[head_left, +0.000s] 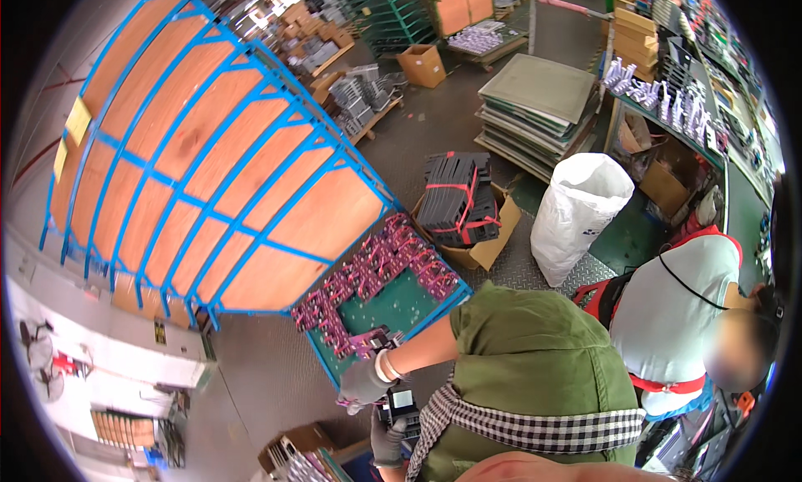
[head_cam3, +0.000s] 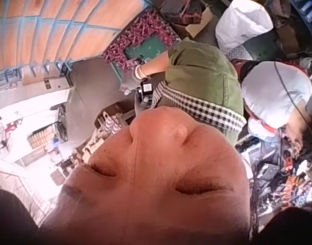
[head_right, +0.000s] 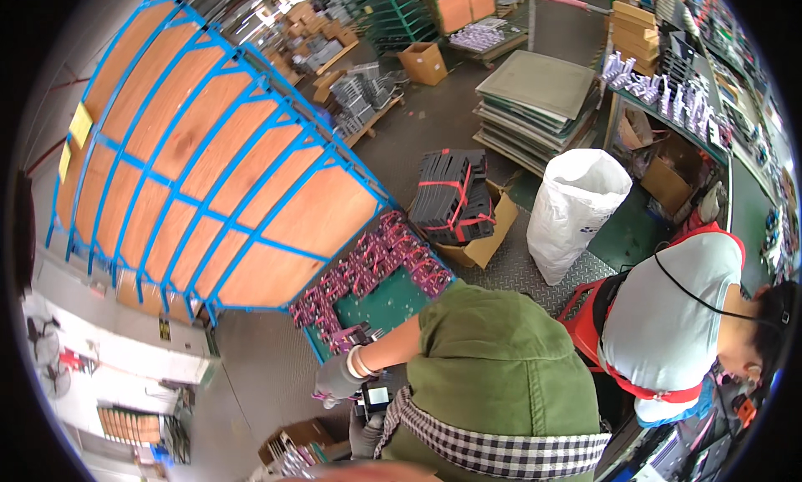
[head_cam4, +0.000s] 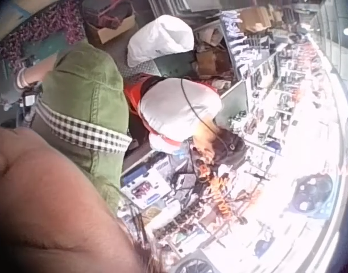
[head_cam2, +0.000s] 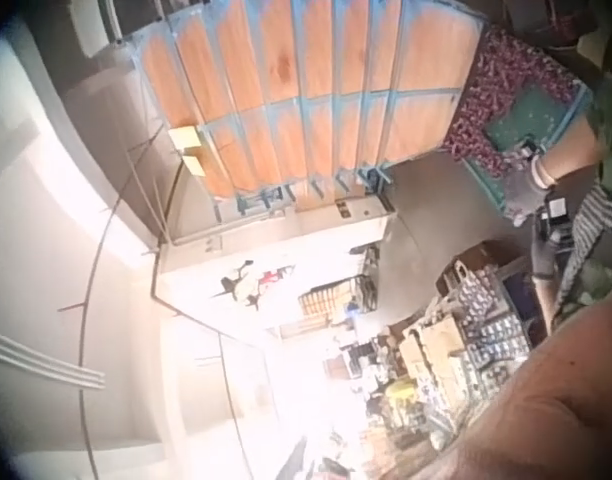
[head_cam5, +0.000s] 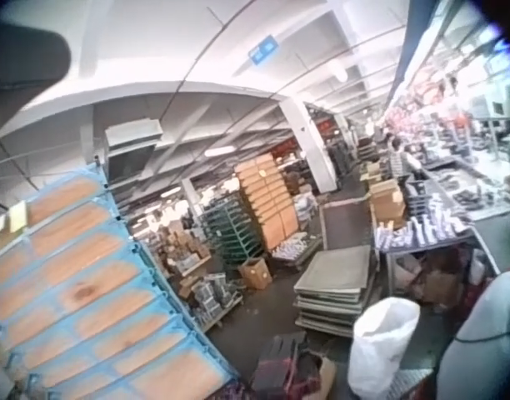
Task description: Assembling circuit boards into housings using an electric screwdriver and moving them to a storage bin.
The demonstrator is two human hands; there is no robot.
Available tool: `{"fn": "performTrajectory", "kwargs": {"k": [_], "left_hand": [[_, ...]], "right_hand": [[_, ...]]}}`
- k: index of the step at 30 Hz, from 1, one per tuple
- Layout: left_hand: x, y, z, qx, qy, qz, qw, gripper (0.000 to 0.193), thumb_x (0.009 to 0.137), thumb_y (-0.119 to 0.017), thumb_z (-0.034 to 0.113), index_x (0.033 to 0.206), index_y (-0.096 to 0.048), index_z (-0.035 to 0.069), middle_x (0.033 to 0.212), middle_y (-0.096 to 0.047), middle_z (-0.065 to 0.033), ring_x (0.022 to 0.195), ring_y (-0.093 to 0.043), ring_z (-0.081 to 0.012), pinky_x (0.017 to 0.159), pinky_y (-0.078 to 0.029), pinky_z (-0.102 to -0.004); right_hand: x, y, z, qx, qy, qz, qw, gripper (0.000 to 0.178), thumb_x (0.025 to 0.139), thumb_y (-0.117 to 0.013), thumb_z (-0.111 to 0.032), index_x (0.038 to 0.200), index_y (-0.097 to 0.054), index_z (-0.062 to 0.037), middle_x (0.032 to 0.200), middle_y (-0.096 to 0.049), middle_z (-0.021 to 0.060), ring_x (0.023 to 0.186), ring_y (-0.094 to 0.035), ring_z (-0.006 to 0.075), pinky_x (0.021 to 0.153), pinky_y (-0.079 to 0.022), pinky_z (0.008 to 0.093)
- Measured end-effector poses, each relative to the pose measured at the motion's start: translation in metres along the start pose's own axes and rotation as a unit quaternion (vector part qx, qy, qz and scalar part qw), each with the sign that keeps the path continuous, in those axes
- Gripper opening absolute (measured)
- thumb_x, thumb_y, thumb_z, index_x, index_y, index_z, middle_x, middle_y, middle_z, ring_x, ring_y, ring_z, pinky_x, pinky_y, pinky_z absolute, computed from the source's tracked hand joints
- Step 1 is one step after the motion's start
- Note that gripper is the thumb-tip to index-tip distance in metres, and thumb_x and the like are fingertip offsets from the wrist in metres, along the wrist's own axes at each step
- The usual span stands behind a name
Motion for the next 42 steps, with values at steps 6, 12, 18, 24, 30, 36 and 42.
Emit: {"fn": "performTrajectory", "kwargs": {"k": [6, 12, 18, 24, 30, 36, 42], "left_hand": [[-0.142, 0.013, -0.013, 0.067, -0.041, 0.202, 0.976, 0.095, 0.070, -0.081, 0.045, 0.137, -0.035, -0.004, 0.116, -0.058, -0.0092, 0.099, -0.058, -0.0175, 0.086, -0.048, -0.0299], [-0.247, 0.002, -0.054, 0.011, -0.024, 0.316, 0.949, 0.102, 0.063, -0.087, 0.041, 0.136, -0.035, -0.008, 0.116, -0.058, -0.0118, 0.097, -0.059, -0.0184, 0.086, -0.048, -0.0314], [-0.280, -0.046, -0.071, -0.060, 0.071, 0.319, 0.943, 0.098, 0.065, -0.087, 0.040, 0.135, -0.037, -0.007, 0.110, -0.061, -0.0100, 0.095, -0.059, -0.0172, 0.084, -0.049, -0.0308], [-0.292, -0.067, -0.085, -0.120, 0.050, 0.354, 0.926, 0.091, 0.070, -0.085, 0.032, 0.137, -0.035, -0.006, 0.117, -0.057, -0.0117, 0.100, -0.058, -0.0180, 0.086, -0.048, -0.0307], [-0.269, -0.065, -0.070, -0.044, 0.082, 0.367, 0.925, 0.093, 0.070, -0.085, 0.032, 0.137, -0.034, -0.007, 0.121, -0.055, -0.0117, 0.105, -0.054, -0.0178, 0.091, -0.045, -0.0303], [-0.282, -0.065, -0.077, -0.072, 0.119, 0.440, 0.887, 0.097, 0.066, -0.086, 0.039, 0.136, -0.037, -0.006, 0.125, -0.054, -0.0127, 0.112, -0.050, -0.0183, 0.097, -0.040, -0.0301], [-0.316, -0.129, -0.033, -0.076, 0.148, 0.552, 0.817, 0.097, 0.061, -0.088, 0.036, 0.134, -0.041, -0.008, 0.120, -0.056, -0.0142, 0.109, -0.054, -0.0216, 0.094, -0.044, -0.0338]], "right_hand": [[-0.007, -0.075, -0.115, 0.037, 0.154, -0.064, 0.985, 0.040, 0.089, -0.055, -0.042, 0.088, -0.063, -0.0026, 0.074, -0.064, 0.0195, 0.074, -0.062, 0.0396, 0.068, -0.048, 0.0489], [-0.034, -0.136, -0.188, 0.053, 0.226, -0.141, 0.962, 0.043, 0.090, -0.053, -0.044, 0.085, -0.064, -0.0030, 0.074, -0.065, 0.0188, 0.073, -0.063, 0.0379, 0.066, -0.048, 0.0467], [-0.056, -0.193, -0.193, 0.135, 0.201, -0.225, 0.944, 0.039, 0.088, -0.057, -0.043, 0.079, -0.068, -0.0068, 0.072, -0.066, 0.0140, 0.071, -0.064, 0.0333, 0.065, -0.048, 0.0437], [-0.067, -0.215, -0.199, 0.164, 0.223, -0.279, 0.920, 0.041, 0.089, -0.055, -0.044, 0.084, -0.064, -0.0045, 0.070, -0.064, 0.0159, 0.071, -0.062, 0.0367, 0.065, -0.047, 0.0460], [-0.062, -0.221, -0.172, 0.130, 0.186, -0.317, 0.921, 0.041, 0.091, -0.052, -0.041, 0.085, -0.064, -0.0027, 0.072, -0.064, 0.0151, 0.072, -0.062, 0.0358, 0.067, -0.047, 0.0468], [-0.048, -0.232, -0.204, 0.135, 0.277, -0.331, 0.892, 0.034, 0.087, -0.056, -0.038, 0.081, -0.067, -0.0072, 0.068, -0.064, 0.0150, 0.066, -0.062, 0.0354, 0.061, -0.047, 0.0463], [-0.118, -0.236, -0.247, 0.208, 0.372, -0.374, 0.824, 0.030, 0.086, -0.056, -0.034, 0.080, -0.062, -0.0049, 0.069, -0.062, 0.0171, 0.065, -0.061, 0.0381, 0.060, -0.046, 0.0466]]}}
Point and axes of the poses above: each hand's wrist, its own x-axis towards the middle knuckle, its own y-axis out of the back of the hand, z = x × y, the point moved 10 cm from there along x, towards the middle knuckle
